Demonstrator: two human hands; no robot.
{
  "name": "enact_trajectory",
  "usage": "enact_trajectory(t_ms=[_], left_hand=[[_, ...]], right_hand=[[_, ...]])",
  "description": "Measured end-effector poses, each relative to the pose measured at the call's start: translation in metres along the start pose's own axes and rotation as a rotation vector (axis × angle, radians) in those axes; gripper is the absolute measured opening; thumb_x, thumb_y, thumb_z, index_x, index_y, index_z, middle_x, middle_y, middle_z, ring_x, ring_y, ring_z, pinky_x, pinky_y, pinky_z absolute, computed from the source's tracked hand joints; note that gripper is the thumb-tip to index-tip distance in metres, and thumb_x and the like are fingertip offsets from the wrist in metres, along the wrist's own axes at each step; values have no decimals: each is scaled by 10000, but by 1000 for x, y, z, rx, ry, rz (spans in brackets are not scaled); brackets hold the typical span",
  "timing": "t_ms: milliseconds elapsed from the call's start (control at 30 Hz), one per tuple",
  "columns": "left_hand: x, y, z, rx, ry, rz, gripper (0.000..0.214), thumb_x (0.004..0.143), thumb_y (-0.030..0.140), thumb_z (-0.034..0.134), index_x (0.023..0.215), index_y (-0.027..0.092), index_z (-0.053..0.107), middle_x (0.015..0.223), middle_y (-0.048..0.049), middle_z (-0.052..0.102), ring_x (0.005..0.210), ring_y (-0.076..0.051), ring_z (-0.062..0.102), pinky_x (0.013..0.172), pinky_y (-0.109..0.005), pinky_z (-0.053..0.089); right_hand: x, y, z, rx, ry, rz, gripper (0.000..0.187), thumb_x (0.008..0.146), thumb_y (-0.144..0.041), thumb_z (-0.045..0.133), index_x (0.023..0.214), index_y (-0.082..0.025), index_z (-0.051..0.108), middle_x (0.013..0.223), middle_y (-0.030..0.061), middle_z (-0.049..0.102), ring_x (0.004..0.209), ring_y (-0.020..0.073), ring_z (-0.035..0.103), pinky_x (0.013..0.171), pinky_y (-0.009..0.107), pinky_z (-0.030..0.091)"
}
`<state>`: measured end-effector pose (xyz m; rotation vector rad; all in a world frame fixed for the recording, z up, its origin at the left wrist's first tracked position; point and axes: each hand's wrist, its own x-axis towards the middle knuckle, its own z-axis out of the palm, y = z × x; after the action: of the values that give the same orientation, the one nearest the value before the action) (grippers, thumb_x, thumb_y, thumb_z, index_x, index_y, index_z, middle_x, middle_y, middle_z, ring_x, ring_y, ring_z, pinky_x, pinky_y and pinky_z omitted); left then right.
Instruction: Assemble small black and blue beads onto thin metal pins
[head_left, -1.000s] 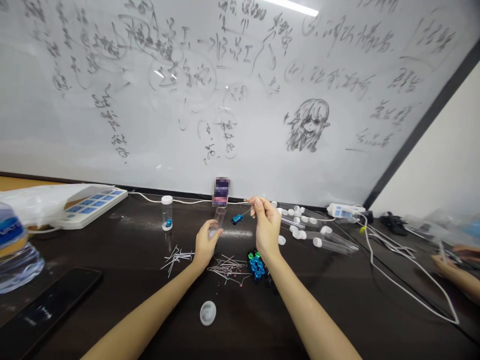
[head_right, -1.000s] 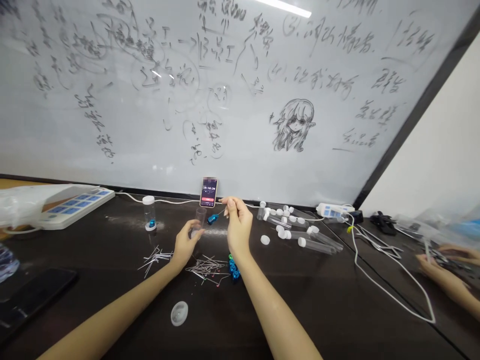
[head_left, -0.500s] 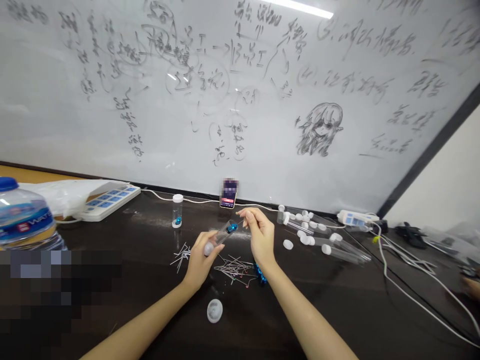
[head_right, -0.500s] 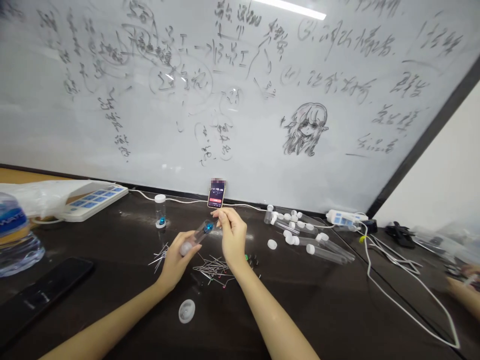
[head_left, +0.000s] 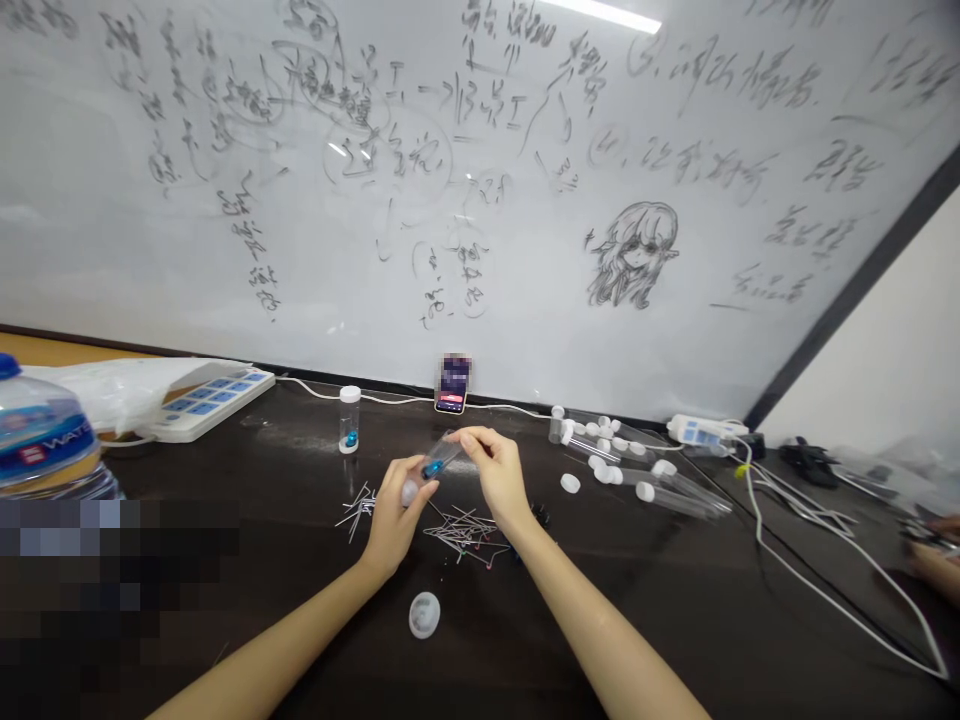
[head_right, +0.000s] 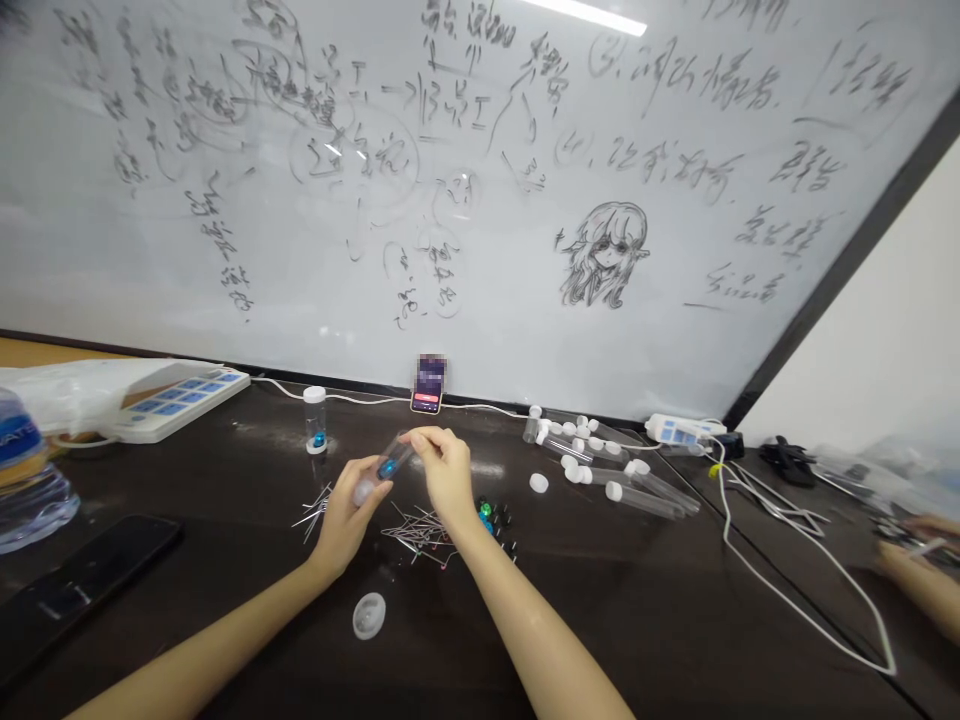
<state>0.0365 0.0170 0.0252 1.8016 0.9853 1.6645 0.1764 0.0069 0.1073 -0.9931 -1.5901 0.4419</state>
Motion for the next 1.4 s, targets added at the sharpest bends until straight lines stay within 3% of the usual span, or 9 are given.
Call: enact_trajectory(t_ms=[133,267,500,633,767,867,1000,1133,1400], left_hand=[[0,-1,-1,-13,-7,-1,221,860,275,530,1077,230,524,1024,-41,543,995,-219,526,885,-363,403],[0,0,-1,5,-13,11,218,860,282,531,1071,229,527,1016,-47,542,964,-219,532,853,-360,417],[-1,2,-1,35,-42,52,217,834,259,567,1049,232,541,972,-36,539,886,-203,539,803,-337,427],[-1,2,-1,2,-74,35,199,829,285,570,1019,228,555,941,-31,550,886,-205,544,803,-331,426],[0,-3,0,-163,-84,-126,226,861,328,519,1059,219,527,912,-30,572,844,-191,564,766,-316,434],[1,-8,1,-355,-120,-237,237,895,368,439,1042,203,523,773,-3,558,656,-149,553,627,-274,437],[2,-13,2,-502,-112,-303,281,896,411,414,993,183,546,688,17,524,546,-117,509,535,-239,406],[3,-16,0,-540,-49,-363,311,869,452,450,946,175,568,637,32,498,490,-97,463,467,-211,366],[4,-11,1,-447,-33,-334,296,864,450,454,882,175,563,606,41,471,478,-96,452,448,-205,366]], right_hand=[[-5,-9,-2,-135,-72,-44,247,945,-283,411,1061,-217,619,895,27,710,885,190,615,806,282,426],[-4,-21,-9,-269,-264,-42,273,961,-321,388,1170,-246,546,890,10,708,824,181,641,772,274,433],[0,-30,-21,-371,-502,-34,455,967,-375,362,1406,-288,277,879,-2,714,807,186,651,770,312,442],[0,-30,-21,-355,-538,-51,389,967,-375,357,1349,-305,388,880,-10,712,741,167,646,740,296,453],[3,-34,-25,-243,-382,-30,332,976,-352,325,1264,-270,468,1061,18,663,489,82,563,605,234,462],[7,-36,-32,-309,-296,-7,298,970,-348,340,1158,-224,536,942,19,682,492,88,554,596,224,447],[8,-29,-39,-623,-536,32,210,909,-339,489,964,-222,655,733,2,682,632,144,619,637,231,419],[5,-16,-40,-945,-787,98,140,829,-332,605,855,-246,713,797,27,710,769,199,652,633,241,413],[-5,-9,-32,-1065,-867,82,132,770,-286,677,872,-226,737,846,85,727,843,262,670,639,270,451]])
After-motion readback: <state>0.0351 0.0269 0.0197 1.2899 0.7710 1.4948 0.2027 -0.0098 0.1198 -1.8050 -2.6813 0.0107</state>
